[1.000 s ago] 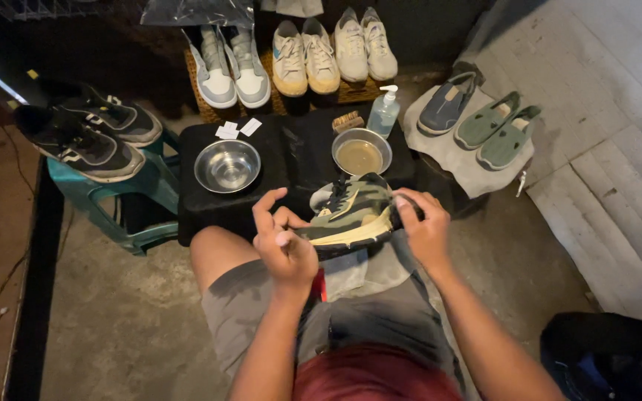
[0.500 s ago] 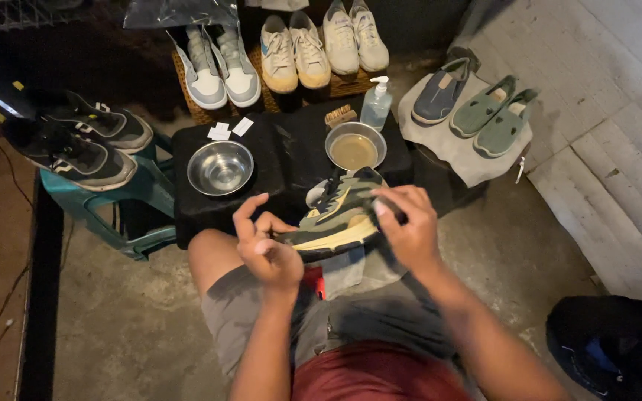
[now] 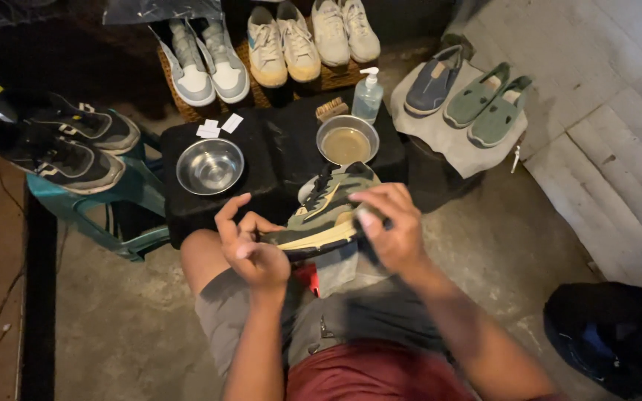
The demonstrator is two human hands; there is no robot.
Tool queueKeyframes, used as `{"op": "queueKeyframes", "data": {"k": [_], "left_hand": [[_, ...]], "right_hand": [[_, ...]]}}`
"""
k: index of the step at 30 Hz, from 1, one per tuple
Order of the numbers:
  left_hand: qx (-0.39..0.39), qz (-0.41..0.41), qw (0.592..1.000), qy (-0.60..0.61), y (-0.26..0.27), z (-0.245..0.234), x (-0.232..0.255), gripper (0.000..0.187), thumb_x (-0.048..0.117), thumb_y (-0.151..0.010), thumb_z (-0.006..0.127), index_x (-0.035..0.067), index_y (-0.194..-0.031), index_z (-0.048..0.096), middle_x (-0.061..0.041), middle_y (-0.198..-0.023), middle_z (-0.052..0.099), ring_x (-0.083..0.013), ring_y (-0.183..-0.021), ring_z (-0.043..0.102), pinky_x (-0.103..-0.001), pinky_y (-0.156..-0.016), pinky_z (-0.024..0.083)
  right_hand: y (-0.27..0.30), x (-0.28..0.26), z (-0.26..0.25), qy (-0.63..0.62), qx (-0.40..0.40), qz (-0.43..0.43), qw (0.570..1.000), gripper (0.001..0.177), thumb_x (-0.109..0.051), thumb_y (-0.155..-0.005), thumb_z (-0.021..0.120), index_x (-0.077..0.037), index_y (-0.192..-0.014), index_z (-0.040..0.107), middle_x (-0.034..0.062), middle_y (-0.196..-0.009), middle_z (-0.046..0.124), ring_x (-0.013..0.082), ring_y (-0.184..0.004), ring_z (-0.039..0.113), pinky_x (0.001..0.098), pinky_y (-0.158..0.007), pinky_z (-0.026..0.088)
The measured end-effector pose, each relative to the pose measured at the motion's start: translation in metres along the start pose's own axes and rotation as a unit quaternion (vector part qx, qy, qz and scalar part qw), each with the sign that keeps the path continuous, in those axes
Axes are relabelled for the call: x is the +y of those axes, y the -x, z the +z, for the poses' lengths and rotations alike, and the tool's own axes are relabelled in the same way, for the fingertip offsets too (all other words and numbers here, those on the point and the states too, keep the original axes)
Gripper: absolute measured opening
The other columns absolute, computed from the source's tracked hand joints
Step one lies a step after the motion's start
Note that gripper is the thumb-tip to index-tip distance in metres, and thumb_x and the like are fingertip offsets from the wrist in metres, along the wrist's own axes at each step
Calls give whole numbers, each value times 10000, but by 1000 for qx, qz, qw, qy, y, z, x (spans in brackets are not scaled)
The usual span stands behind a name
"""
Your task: The person scrubs a single sneaker with a small block, repeatedly dipping it into a bowl of liquid and rubbing the upper and sole. The shoe is rotated to access different areas while the person remains seated.
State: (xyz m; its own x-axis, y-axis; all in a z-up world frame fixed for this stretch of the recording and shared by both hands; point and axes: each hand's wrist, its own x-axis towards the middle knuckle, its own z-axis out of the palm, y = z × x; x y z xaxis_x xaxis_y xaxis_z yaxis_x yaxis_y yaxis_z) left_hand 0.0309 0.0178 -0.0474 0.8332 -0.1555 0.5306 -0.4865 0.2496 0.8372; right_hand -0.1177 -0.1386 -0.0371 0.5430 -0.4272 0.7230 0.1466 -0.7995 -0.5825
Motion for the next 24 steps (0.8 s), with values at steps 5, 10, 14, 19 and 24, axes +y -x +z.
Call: {"op": "queueKeyframes", "data": {"k": [5,10,14,19,24], "left_hand": [[22,-19,998,48,-2,1,-1,1033,862,-865,185,-37,-1230,540,-43,-488,521,-113,-420,568,-183,-450,478],[18,-16,999,38,1,5,-10,1084,882,-827,141,-40,-1222,551,-46,-487,517,-116,-411,559,-186,-447,477],[31,-15,998,52,-2,-1,-17,1086,873,-844,126,-53,-1230,541,-55,-462,511,-119,-389,559,-178,-426,474],[33,-39,995,90,2,-15,-52,1059,861,-863,96,-34,-1250,512,-56,-484,500,-105,-399,564,-166,-436,475],[31,-63,994,82,5,-18,-61,1108,895,-813,57,-17,-1232,529,-55,-475,498,-112,-408,581,-173,-435,485]], "right_hand": [[28,92,-30,191,19,6,981,256,-293,-964,709,-127,-1144,782,93,-949,641,320,-975,626,446,-903,509],[24,64,-19,209,27,22,977,270,-340,-1008,662,-135,-1139,780,73,-935,628,302,-1002,633,433,-936,516],[19,38,-7,133,21,8,991,294,-388,-993,644,-177,-1134,793,47,-960,638,290,-996,618,404,-961,508],[27,101,-17,113,43,64,991,228,-258,-1002,659,-137,-1139,798,99,-951,680,332,-988,644,463,-943,498],[14,62,-6,115,37,94,988,213,-288,-984,663,-161,-1090,797,86,-948,696,325,-970,656,454,-942,504]]}}
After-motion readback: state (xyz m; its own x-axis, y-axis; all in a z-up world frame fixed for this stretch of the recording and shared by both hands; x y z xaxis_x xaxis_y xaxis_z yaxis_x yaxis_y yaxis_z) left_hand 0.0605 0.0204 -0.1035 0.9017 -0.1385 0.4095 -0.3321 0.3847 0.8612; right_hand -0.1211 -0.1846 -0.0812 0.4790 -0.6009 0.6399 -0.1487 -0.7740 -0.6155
